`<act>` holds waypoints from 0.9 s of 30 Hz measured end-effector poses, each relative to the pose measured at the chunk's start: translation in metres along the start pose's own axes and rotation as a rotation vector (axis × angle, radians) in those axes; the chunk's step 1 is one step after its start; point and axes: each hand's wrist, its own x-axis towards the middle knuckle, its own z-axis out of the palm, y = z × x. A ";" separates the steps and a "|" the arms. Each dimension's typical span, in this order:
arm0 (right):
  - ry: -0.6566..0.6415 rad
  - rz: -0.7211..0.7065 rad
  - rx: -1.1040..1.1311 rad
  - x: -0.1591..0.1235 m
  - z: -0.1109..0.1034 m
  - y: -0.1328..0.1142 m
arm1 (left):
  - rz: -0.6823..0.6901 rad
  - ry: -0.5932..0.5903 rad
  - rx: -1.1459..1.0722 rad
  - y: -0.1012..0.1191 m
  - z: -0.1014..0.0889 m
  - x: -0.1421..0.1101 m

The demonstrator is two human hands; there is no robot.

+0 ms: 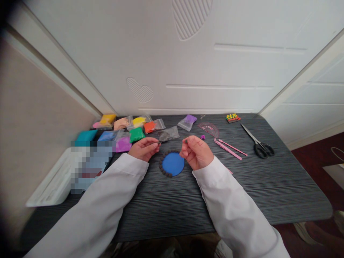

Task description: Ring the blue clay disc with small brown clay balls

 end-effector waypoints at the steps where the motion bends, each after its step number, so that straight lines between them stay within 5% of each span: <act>1: 0.002 -0.014 -0.004 0.000 0.001 0.000 | -0.004 -0.001 -0.006 0.001 0.000 0.000; 12: 0.104 0.020 -0.093 -0.004 0.005 -0.008 | -0.024 0.006 -0.044 0.002 -0.002 0.002; 21: 0.001 -0.084 -0.047 -0.001 0.003 -0.005 | -0.028 -0.025 -0.066 0.002 -0.002 0.000; 27: 0.095 -0.021 -0.127 -0.002 0.005 -0.007 | -0.053 -0.040 -0.046 0.003 -0.004 0.001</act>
